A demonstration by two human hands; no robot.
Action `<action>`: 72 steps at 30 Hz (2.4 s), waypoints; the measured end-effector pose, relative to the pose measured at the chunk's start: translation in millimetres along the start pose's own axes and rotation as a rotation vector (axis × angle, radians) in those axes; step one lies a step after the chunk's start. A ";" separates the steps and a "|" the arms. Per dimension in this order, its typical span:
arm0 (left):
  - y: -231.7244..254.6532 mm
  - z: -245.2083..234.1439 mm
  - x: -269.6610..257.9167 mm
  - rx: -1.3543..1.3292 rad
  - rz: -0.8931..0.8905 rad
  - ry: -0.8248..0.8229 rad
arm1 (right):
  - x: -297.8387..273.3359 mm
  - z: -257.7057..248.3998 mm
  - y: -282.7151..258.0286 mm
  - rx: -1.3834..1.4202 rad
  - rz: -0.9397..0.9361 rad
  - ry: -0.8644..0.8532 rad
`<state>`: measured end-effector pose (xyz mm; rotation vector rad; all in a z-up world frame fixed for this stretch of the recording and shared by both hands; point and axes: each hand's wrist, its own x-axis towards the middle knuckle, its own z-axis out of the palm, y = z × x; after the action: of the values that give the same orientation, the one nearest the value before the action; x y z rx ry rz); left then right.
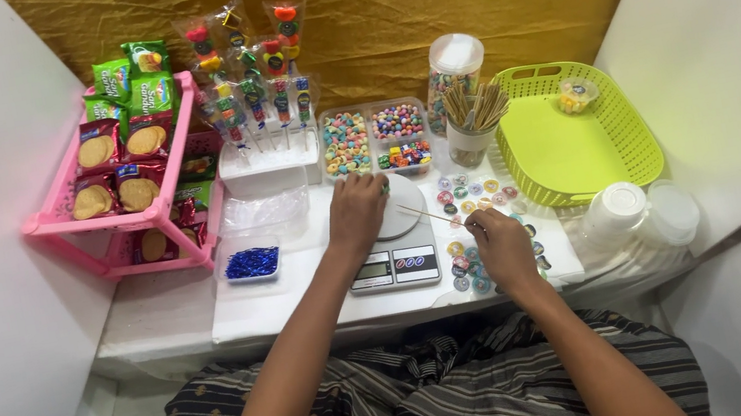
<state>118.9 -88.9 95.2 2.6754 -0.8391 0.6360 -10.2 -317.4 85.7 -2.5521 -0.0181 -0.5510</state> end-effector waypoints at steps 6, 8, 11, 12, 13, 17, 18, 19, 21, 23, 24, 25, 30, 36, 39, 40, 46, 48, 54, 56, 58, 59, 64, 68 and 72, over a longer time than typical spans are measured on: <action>5.9 -29.9 -47.9 -0.029 -0.076 -0.062 | -3.8 4.3 -13.1 -0.016 -0.032 0.002; 9.4 -37.2 -58.1 -0.046 -0.091 -0.062 | -5.1 2.4 -21.0 -0.026 -0.046 -0.006; 15.4 -49.9 -69.3 -0.095 -0.096 -0.073 | -8.1 7.7 -20.8 -0.040 -0.063 -0.013; 18.1 -54.1 -72.8 -0.126 -0.098 -0.085 | -9.1 10.2 -18.3 -0.043 -0.072 -0.022; 19.1 -56.3 -72.9 -0.129 -0.097 -0.082 | -9.3 10.2 -18.0 -0.046 -0.073 -0.020; 15.7 -52.2 -75.0 -0.191 -0.095 -0.074 | -9.2 12.7 -17.0 -0.067 -0.081 -0.015; 13.7 -47.3 -76.0 -0.197 -0.090 -0.066 | -10.1 13.4 -16.1 -0.069 -0.073 -0.014; 14.0 -49.6 -75.7 -0.197 -0.089 -0.065 | -9.0 12.3 -17.8 -0.070 -0.073 -0.014; 15.9 -52.9 -75.8 -0.250 -0.120 -0.060 | -8.9 9.7 -20.0 -0.061 -0.061 -0.017; 15.5 -46.5 -77.7 -0.249 -0.135 -0.043 | -9.3 9.5 -18.5 -0.049 -0.069 -0.013; 15.1 -43.3 -78.5 -0.246 -0.150 -0.026 | -9.3 9.5 -17.8 -0.035 -0.079 -0.008; 15.4 -41.4 -79.3 -0.247 -0.149 -0.026 | -9.4 10.4 -17.6 -0.036 -0.078 -0.007; 15.9 -31.9 -78.6 -0.254 -0.206 0.000 | -8.6 14.3 -15.8 -0.002 -0.077 0.006; 15.5 -31.4 -78.7 -0.249 -0.192 0.006 | -8.9 20.1 -17.7 0.014 -0.119 0.033; 16.0 -28.4 -81.2 -0.225 -0.159 -0.004 | -9.8 14.3 -27.1 0.020 -0.143 0.056; 15.4 -27.8 -82.8 -0.225 -0.160 -0.003 | -9.8 15.0 -27.1 0.020 -0.145 0.056; 17.4 -27.2 -84.7 -0.225 -0.116 -0.002 | -10.4 15.9 -26.6 0.057 -0.150 0.083; 21.6 -33.8 -83.0 -0.215 -0.080 0.023 | -10.1 14.5 -28.2 0.090 -0.128 0.081; 26.2 -36.7 -82.5 -0.132 -0.003 0.031 | -12.0 17.3 -26.5 0.141 -0.121 0.075; 29.0 -40.6 -82.5 -0.103 0.024 0.034 | -12.3 13.5 -32.0 0.143 -0.120 0.068; 30.9 -43.5 -83.2 -0.070 0.050 0.041 | -11.7 10.7 -36.1 0.146 -0.125 0.064; 31.8 -44.1 -83.9 -0.042 0.058 0.054 | -11.5 9.8 -36.9 0.146 -0.127 0.047; 35.9 -36.1 -83.6 -0.003 0.081 0.084 | -12.2 11.3 -36.5 0.148 -0.131 0.008; 41.7 -36.2 -83.0 0.011 0.095 0.099 | -12.9 7.7 -39.8 0.139 -0.133 -0.022; 45.0 -36.0 -81.4 -0.001 0.134 0.121 | -11.1 1.1 -38.4 0.130 -0.148 -0.068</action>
<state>20.5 -72.8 92.7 2.5653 -0.9900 0.8195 -24.5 -282.7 99.4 -2.4535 -0.2603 -0.5006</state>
